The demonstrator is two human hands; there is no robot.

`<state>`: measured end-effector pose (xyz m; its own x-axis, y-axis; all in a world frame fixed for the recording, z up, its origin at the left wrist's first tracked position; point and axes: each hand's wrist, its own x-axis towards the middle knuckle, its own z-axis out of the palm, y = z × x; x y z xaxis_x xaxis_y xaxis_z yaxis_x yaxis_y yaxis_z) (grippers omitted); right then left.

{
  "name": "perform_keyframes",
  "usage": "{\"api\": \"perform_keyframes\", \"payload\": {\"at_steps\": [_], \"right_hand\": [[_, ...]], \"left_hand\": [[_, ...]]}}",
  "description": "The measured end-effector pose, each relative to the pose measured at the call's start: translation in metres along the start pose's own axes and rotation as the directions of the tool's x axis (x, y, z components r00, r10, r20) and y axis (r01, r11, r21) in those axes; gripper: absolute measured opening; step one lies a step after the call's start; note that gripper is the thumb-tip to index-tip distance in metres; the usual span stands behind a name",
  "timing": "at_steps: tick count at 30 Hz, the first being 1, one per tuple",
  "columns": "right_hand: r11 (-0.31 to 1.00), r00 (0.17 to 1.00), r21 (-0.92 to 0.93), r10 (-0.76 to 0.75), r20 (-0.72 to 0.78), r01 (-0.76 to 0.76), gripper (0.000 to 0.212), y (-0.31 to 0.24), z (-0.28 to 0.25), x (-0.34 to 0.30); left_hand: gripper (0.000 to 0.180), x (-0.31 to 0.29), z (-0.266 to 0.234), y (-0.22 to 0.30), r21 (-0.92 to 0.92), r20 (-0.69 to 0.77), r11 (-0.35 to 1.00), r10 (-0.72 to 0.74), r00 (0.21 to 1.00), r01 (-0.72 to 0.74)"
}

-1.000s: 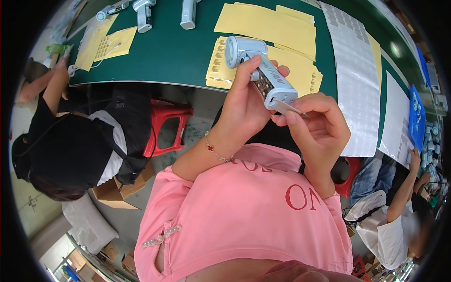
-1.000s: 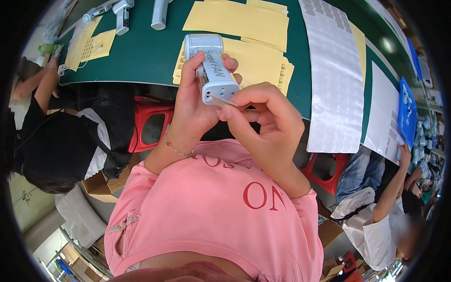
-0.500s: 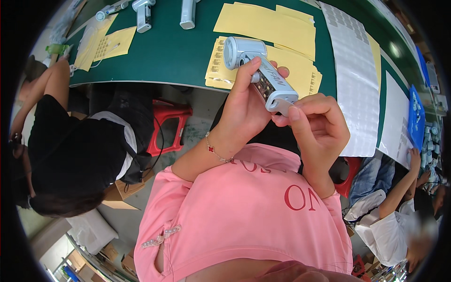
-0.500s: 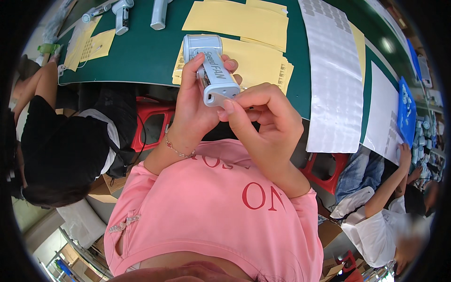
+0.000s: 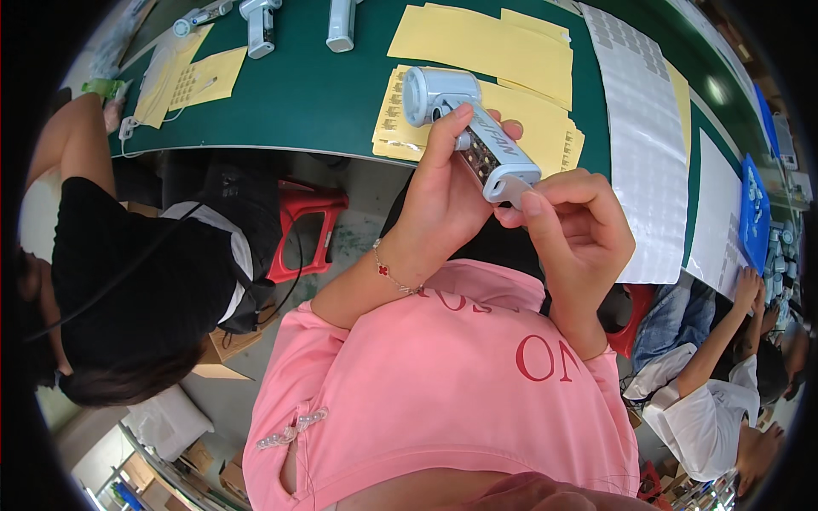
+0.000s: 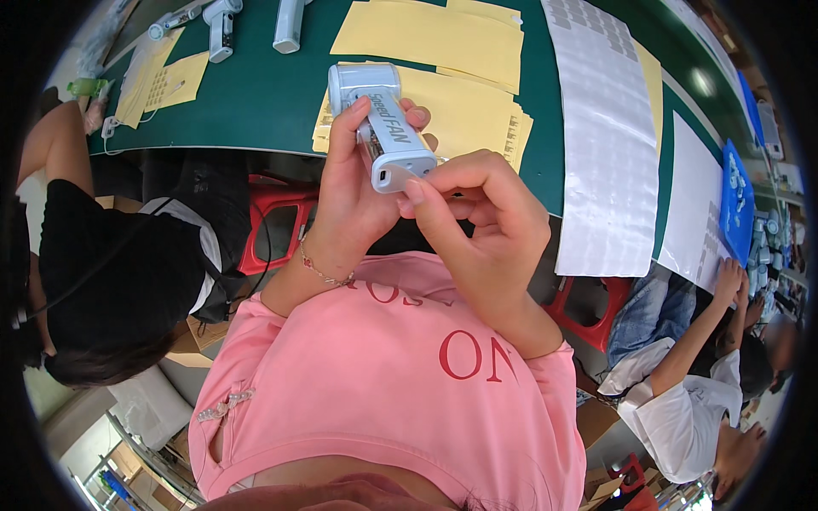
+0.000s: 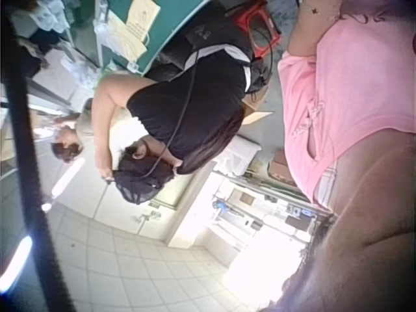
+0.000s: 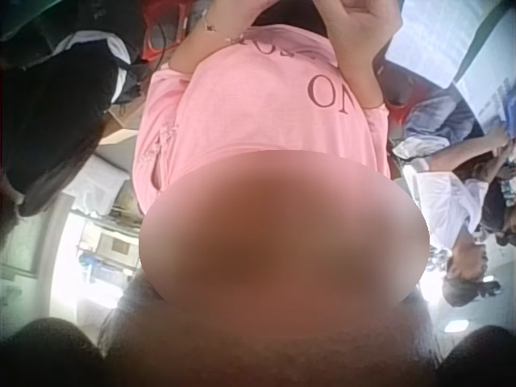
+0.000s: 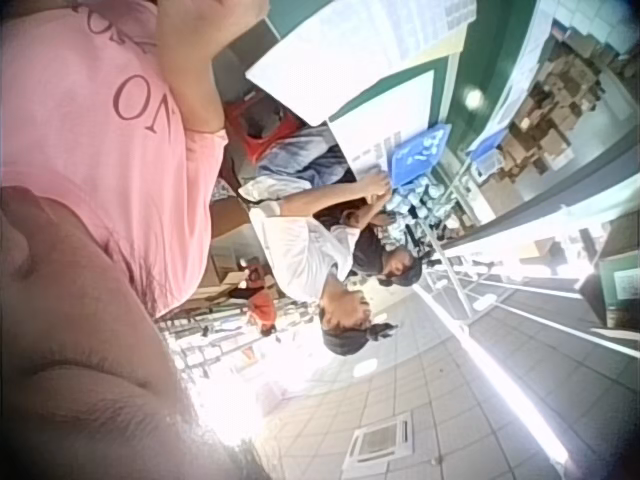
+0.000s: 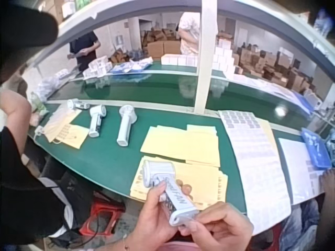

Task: Applying identification or branding labels to small handheld portable fans on an assembly line.

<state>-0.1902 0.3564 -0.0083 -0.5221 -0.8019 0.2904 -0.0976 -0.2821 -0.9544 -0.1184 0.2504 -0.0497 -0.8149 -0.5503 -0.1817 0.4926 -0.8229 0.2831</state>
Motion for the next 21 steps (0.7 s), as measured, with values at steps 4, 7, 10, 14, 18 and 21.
{"api": "perform_keyframes", "payload": {"at_steps": [4, 7, 10, 14, 18, 21], "right_hand": [[0.997, 0.999, -0.064, 0.036, 0.000, -0.036, 0.010, -0.007, -0.001, -0.001], [0.989, 0.991, -0.083, 0.120, -0.055, -0.124, 0.010, -0.009, 0.000, -0.002], [0.931, 0.991, -0.360, -0.105, -0.087, 0.068, 0.011, 0.003, -0.001, -0.002], [0.714, 0.932, -0.644, -0.362, -0.004, 0.274, 0.016, 0.009, -0.001, -0.002], [0.778, 0.944, -0.596, -0.315, -0.098, 0.198, 0.036, 0.010, 0.001, -0.006], [0.838, 0.946, -0.543, -0.224, -0.235, 0.064, 0.078, 0.000, -0.001, 0.000]], "left_hand": [[0.033, -0.002, 0.000, 0.001, 0.041, 0.004, 0.999, 0.027, 1.000, -0.027], [0.033, -0.004, 0.002, 0.000, 0.058, -0.010, 0.996, 0.062, 0.998, -0.061], [0.032, -0.005, 0.003, -0.001, 0.037, 0.012, 0.994, 0.103, 0.995, -0.104], [0.032, -0.004, -0.006, -0.003, 0.023, 0.121, 0.989, 0.143, 0.982, -0.147], [0.034, -0.006, 0.003, -0.005, 0.037, 0.068, 0.987, 0.157, 0.985, -0.159], [0.035, -0.003, -0.008, -0.001, 0.043, 0.193, 0.994, 0.095, 0.977, -0.105]]}}
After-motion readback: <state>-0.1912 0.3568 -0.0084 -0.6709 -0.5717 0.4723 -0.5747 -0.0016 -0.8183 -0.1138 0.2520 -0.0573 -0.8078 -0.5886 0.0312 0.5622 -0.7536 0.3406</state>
